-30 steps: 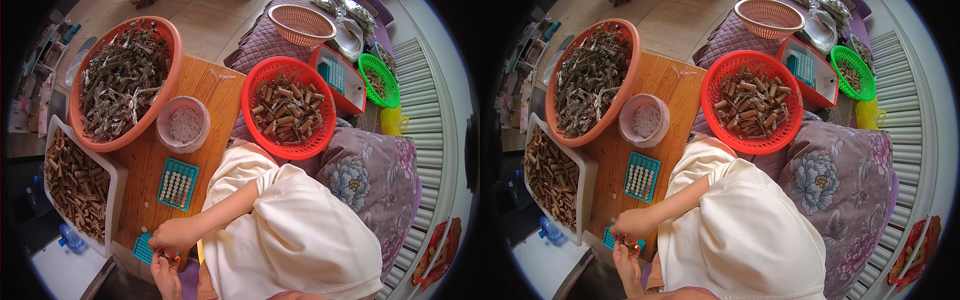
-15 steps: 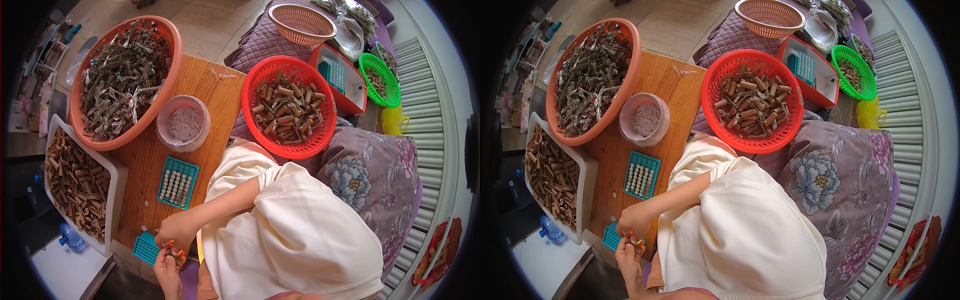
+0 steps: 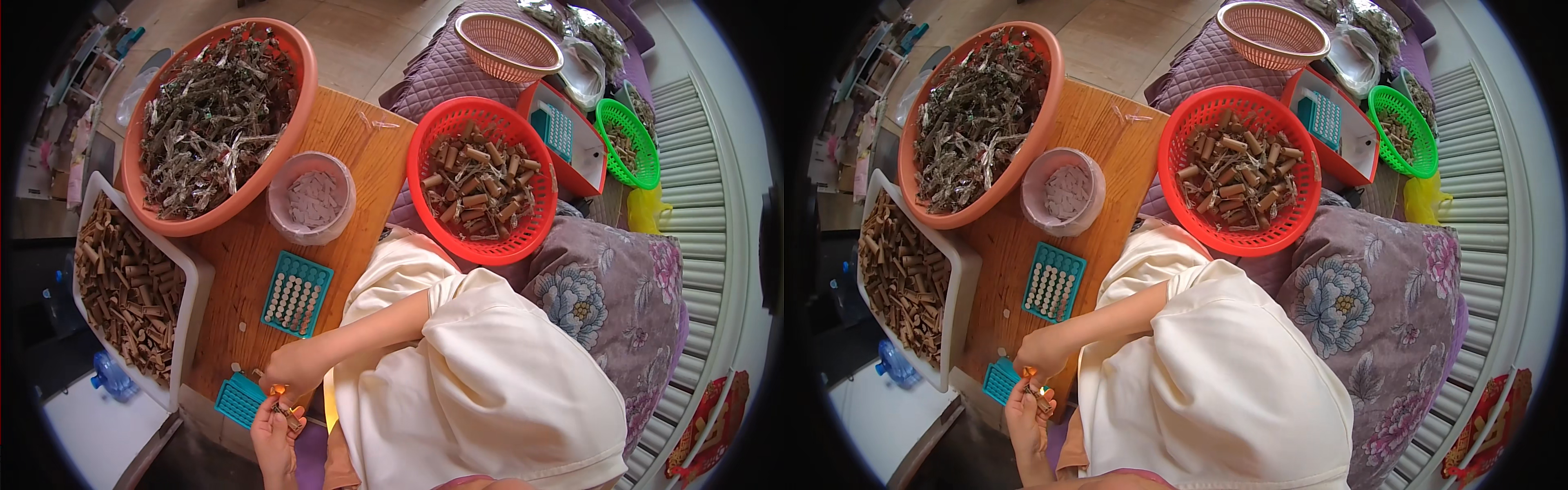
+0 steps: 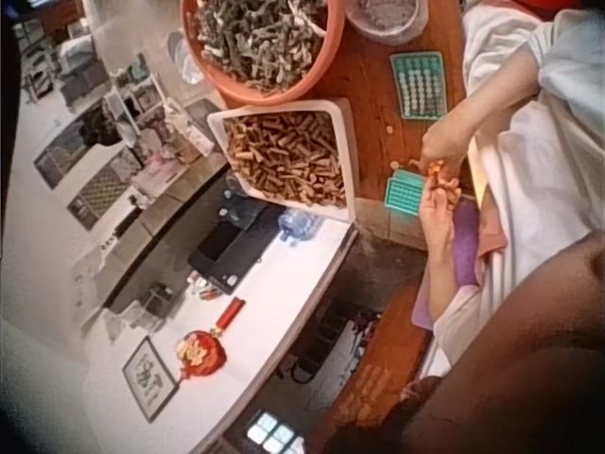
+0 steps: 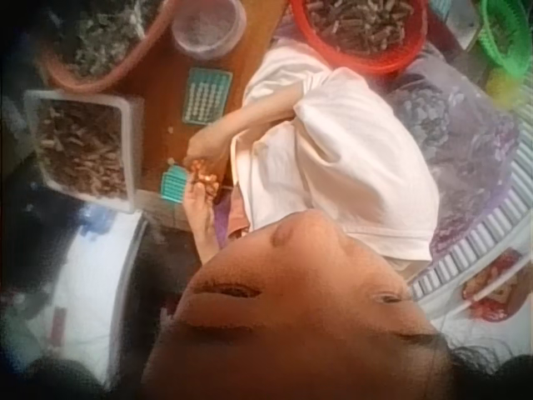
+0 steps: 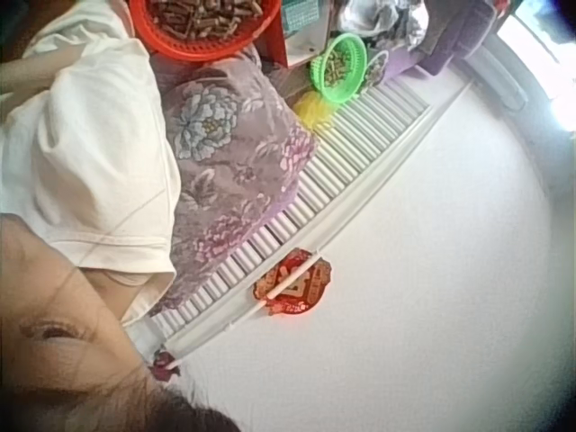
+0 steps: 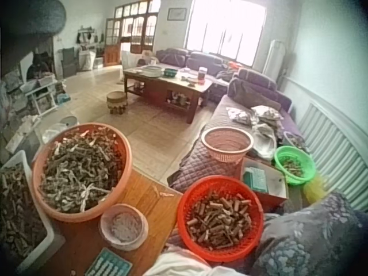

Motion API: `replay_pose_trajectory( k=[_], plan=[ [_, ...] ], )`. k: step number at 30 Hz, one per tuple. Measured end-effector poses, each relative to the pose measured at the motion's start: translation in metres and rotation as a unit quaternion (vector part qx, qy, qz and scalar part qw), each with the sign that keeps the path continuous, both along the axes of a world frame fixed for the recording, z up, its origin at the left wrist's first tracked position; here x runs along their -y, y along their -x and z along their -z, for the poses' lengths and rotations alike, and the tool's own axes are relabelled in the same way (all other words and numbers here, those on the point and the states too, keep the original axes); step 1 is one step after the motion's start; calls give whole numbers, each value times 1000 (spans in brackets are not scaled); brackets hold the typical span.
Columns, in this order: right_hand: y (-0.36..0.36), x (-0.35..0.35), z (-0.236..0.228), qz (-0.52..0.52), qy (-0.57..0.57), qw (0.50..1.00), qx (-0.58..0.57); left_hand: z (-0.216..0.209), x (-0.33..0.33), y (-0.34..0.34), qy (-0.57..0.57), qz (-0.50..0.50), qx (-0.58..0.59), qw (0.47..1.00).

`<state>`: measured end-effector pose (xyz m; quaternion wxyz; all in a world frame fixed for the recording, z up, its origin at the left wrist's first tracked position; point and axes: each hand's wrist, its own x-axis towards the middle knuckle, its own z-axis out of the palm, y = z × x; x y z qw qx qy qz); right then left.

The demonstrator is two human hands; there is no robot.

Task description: The person assembles small cylindrical objects by inserting a metal spring and a white disc into a cardboard tube. They repeatedly pick up components from a tray and a container, insert them into the tube, and place the finished assembly into a red basket.

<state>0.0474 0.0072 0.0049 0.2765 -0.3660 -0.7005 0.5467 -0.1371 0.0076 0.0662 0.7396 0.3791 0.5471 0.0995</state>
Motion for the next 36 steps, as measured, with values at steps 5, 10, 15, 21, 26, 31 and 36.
replay_pose_trajectory(
  k=[5,10,15,21,26,31,36],
  plan=[
    [1,-2,-1,-10,20,1000,10,1,-1,1,-5,-5,1,1000],
    [3,-1,2,13,-16,999,-27,2,-2,-1,-2,-21,11,1000],
    [5,-1,2,11,-2,1000,-26,3,-6,3,-6,-19,24,1000],
    [12,0,-1,34,73,994,-69,0,-7,4,10,-61,41,997],
    [29,10,-1,88,176,958,-208,-5,-9,-5,-10,-116,49,992],
    [44,10,2,74,258,906,-328,-1,-5,-4,-22,-129,56,990],
    [52,16,15,112,248,900,-340,2,-5,0,-26,-100,71,992]
  ],
)
